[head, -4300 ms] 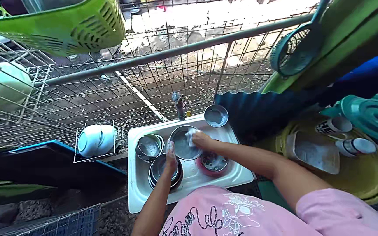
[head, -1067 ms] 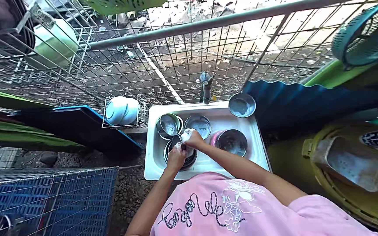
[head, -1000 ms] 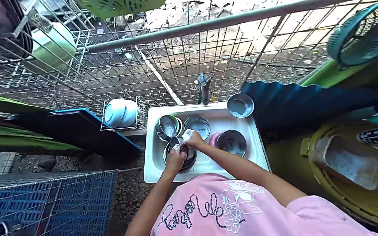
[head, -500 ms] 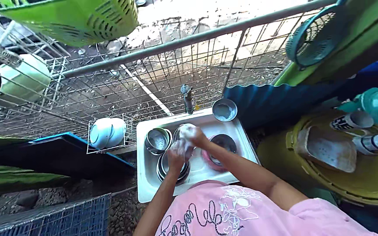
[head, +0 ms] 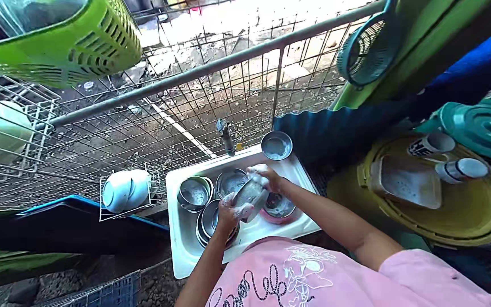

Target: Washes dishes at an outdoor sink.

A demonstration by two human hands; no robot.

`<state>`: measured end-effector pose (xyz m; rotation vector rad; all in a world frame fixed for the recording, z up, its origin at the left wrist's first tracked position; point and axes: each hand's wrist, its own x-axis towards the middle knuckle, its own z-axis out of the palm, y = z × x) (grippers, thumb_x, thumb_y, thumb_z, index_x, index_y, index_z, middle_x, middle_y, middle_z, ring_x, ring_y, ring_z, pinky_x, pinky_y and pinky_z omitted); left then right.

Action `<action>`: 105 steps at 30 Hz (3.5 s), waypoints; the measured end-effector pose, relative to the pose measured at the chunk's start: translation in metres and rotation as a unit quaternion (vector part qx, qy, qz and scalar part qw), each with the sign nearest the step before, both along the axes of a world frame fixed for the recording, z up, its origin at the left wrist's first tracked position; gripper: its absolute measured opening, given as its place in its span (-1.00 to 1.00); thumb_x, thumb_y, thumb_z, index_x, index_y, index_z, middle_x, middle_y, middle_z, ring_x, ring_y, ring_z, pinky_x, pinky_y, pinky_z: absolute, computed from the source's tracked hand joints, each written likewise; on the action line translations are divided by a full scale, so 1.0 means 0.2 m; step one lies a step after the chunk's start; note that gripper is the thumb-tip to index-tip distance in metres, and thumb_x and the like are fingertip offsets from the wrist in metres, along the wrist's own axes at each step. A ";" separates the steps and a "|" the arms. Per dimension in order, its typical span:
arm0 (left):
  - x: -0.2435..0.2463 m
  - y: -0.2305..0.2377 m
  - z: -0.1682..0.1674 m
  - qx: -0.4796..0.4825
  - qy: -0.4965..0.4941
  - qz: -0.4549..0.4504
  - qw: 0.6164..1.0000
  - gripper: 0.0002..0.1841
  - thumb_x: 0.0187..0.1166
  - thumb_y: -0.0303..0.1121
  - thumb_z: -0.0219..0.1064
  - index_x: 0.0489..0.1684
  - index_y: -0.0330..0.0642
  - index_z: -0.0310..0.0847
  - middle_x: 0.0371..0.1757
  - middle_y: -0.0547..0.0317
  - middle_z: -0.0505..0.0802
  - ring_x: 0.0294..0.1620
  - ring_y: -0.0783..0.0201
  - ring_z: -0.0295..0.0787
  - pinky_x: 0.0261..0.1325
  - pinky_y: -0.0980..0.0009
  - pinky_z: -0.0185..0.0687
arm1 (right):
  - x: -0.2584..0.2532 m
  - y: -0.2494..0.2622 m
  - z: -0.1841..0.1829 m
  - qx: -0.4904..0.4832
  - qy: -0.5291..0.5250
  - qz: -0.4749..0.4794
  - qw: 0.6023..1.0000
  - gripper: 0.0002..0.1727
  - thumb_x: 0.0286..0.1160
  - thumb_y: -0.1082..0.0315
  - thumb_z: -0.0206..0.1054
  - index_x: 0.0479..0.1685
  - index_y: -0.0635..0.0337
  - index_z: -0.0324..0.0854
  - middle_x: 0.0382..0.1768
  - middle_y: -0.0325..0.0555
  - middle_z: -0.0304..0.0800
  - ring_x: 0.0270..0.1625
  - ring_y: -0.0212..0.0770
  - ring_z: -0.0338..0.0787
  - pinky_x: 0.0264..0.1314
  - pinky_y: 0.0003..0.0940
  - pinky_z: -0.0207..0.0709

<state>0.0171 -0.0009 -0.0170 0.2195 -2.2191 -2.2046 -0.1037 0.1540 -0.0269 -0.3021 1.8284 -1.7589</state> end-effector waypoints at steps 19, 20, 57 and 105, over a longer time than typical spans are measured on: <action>-0.19 -0.03 -0.08 0.341 -0.183 0.259 0.885 -0.56 0.93 -0.08 -0.25 0.32 -0.18 0.43 -0.07 0.04 0.75 -0.10 0.21 0.73 -0.04 0.19 0.72 | 0.15 -0.10 -0.14 0.134 0.218 -0.024 0.966 -0.56 0.67 0.30 0.23 0.36 0.48 0.61 0.30 0.25 0.77 0.43 -0.05 0.72 0.60 -0.15 0.50; -0.20 -0.02 -0.10 0.359 -0.173 0.272 0.876 -0.56 0.93 -0.10 -0.29 0.33 -0.17 0.41 -0.09 0.06 0.73 -0.12 0.23 0.71 -0.06 0.21 0.71 | 0.24 -0.15 -0.14 0.156 0.303 -0.011 0.940 -0.59 0.60 0.32 0.28 0.25 0.48 0.68 0.28 0.29 0.78 0.47 0.06 0.71 0.63 -0.04 0.47; -0.50 -0.23 -0.32 0.171 -0.229 0.150 0.946 -0.57 0.82 -0.47 -0.05 0.62 -0.40 0.17 0.14 -0.21 0.67 -0.09 0.18 0.73 -0.09 0.31 0.71 | -0.39 -0.42 0.38 0.217 0.410 -0.162 0.871 -0.52 0.23 0.20 0.61 0.10 0.35 0.80 0.03 0.20 0.90 0.12 0.13 0.90 0.21 0.20 0.70; -0.39 -0.04 -0.41 0.053 -0.127 0.146 0.980 -0.51 0.86 -0.45 -0.17 0.69 -0.56 0.15 0.59 -0.45 0.47 0.57 -0.03 0.45 0.61 0.15 0.35 | -0.03 -0.28 -0.33 0.273 0.281 0.114 0.913 -0.66 0.55 0.36 0.30 0.11 0.45 0.77 0.15 0.33 0.84 0.32 0.23 0.78 0.51 0.16 0.52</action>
